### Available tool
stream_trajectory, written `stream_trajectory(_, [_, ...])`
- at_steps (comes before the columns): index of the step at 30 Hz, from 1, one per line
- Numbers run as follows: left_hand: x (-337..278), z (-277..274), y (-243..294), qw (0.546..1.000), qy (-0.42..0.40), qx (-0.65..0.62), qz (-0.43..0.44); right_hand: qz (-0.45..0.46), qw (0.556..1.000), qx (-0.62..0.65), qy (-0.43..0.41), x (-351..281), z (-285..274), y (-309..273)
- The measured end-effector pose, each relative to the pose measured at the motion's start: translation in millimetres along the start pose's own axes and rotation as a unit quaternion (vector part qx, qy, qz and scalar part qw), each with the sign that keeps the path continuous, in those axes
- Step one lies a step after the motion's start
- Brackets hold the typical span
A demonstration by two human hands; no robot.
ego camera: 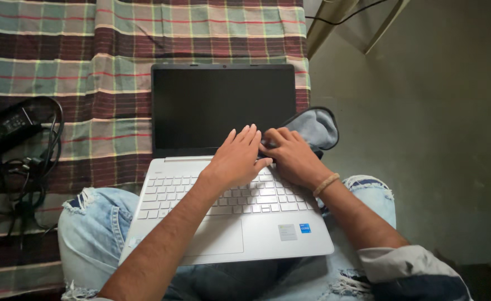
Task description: The person wipes the laptop screen with a microfiber cloth, then cleans the laptop power adapter and cable with the same cloth. The person handles the laptop and power adapter one at a time while seated on a bed.
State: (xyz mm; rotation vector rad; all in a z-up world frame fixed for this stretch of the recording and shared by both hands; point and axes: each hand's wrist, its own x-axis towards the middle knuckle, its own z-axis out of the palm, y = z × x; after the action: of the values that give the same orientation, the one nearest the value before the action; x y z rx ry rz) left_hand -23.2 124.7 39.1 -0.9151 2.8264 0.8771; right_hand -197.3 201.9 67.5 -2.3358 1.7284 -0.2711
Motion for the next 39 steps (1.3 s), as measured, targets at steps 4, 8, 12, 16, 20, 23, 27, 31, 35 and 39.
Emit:
stream_trajectory(4, [3,2,-6,1.0,0.026,0.01,0.009,-0.006,0.999,-0.003,0.054,16,13,10])
stream_trajectory(8, [6,1,-12,0.998,0.057,0.01,0.033,0.095,0.987,-0.006,0.126,38,28,42])
stream_trajectory(12, [5,-1,-14,0.998,0.046,-0.018,0.029,0.093,0.982,-0.044,0.158,46,33,57])
stream_trajectory(16, [7,-10,-13,0.998,0.044,-0.021,0.028,0.039,0.997,0.008,0.064,32,30,33])
stream_trajectory(20, [4,-12,-11,0.999,0.014,-0.039,0.009,0.087,0.986,0.033,-0.136,6,28,7])
stream_trajectory(23, [-4,-14,-6,0.999,0.012,-0.031,0.028,0.091,0.995,0.039,-0.03,3,20,19])
stream_trajectory(27, [-11,-18,-1,0.999,-0.02,-0.026,0.025,0.144,0.98,-0.104,0.093,23,17,60])
stream_trajectory(31, [-22,-31,0,1.0,0.002,-0.012,0.008,0.185,0.975,-0.123,0.008,26,29,50])
stream_trajectory(35, [-22,-38,7,0.999,0.041,0.003,-0.011,0.237,0.971,-0.02,-0.013,1,8,35])
stream_trajectory(39, [-18,-45,31,0.999,-0.027,-0.007,-0.043,0.36,0.931,0.017,0.061,-21,-52,26])
